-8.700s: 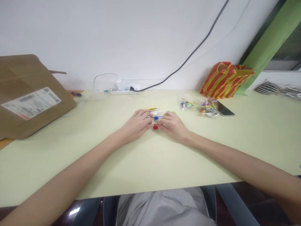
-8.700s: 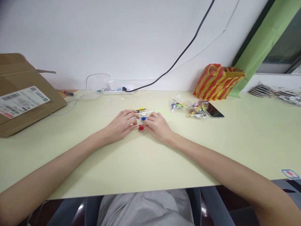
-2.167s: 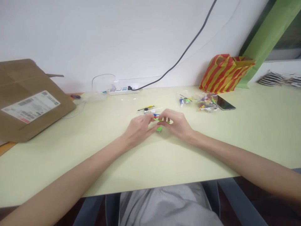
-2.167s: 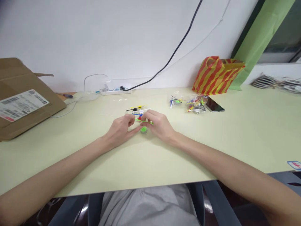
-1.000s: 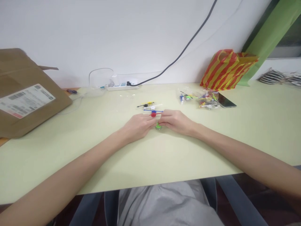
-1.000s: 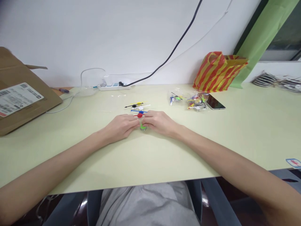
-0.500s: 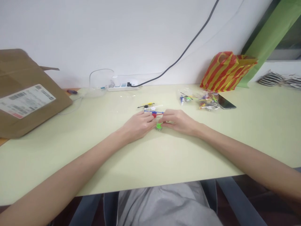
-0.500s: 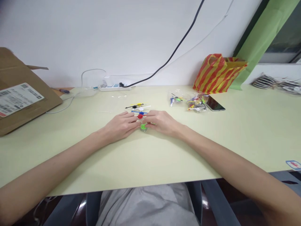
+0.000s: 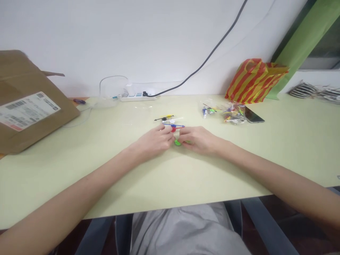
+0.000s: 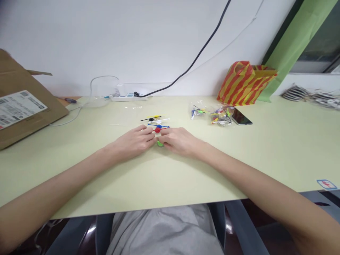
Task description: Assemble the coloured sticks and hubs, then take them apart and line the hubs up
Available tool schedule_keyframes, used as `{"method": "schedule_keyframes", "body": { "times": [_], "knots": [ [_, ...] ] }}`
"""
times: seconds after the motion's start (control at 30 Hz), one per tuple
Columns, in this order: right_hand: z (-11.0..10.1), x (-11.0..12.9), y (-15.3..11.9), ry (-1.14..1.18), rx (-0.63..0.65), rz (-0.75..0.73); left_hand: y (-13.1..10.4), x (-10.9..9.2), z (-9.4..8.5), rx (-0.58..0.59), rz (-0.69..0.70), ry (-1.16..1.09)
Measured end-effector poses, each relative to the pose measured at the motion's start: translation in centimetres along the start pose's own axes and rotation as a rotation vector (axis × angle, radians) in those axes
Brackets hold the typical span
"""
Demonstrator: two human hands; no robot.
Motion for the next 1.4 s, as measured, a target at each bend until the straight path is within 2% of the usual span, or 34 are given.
{"method": "schedule_keyframes", "body": {
  "times": [0.17,0.27,0.37,0.47,0.6,0.67,0.73,0.87,1.0,1.17,1.3,1.4],
  "knots": [
    [0.8,0.1,0.7,-0.059,0.077,0.058,0.4,-0.8,0.4,0.064,0.0,0.002],
    [0.6,-0.1,0.6,0.001,0.0,0.076,0.3,-0.9,0.3,0.069,-0.031,0.007],
    [0.8,-1.0,0.2,0.155,-0.087,0.082,-0.2,-0.4,0.3,0.025,-0.071,-0.01],
    [1.0,-1.2,-0.1,0.185,-0.131,0.022,-0.8,0.6,0.3,-0.034,-0.097,-0.093],
    [1.1,-0.6,-0.4,0.033,-0.186,-0.054,-1.6,2.2,0.1,-0.091,-0.114,-0.309],
    [1.1,-0.3,-0.5,-0.03,-0.216,-0.083,-2.2,3.6,0.2,-0.109,-0.165,-0.392],
    [1.0,-0.1,-0.6,-0.079,-0.247,-0.099,-3.2,5.7,0.7,-0.131,-0.279,-0.428],
    [0.9,-0.1,-0.6,-0.128,-0.275,-0.113,-6.8,11.1,3.1,-0.159,-0.591,-0.443],
    [0.8,0.0,-0.1,-0.13,-0.262,-0.109,-9.9,14.4,6.5,-0.103,-0.748,-0.515],
    [0.7,-0.3,0.3,-0.095,-0.27,-0.076,-11.7,15.9,9.7,0.002,-0.879,-0.499],
    [0.4,-1.0,0.1,-0.109,-0.331,-0.04,-12.2,16.1,12.4,0.185,-0.915,-0.547],
    [0.1,-1.3,-0.2,-0.118,-0.381,-0.026,-12.4,16.4,13.1,0.25,-0.921,-0.593]
  ]
}}
Point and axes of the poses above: each hand's wrist, its own y-axis towards the middle knuckle, its own z-axis out of the palm, x = y × z, the point moved 10 cm from there along y, towards the middle knuckle, and after that the axes turned 8 degrees about x, right-handed, at the moved point
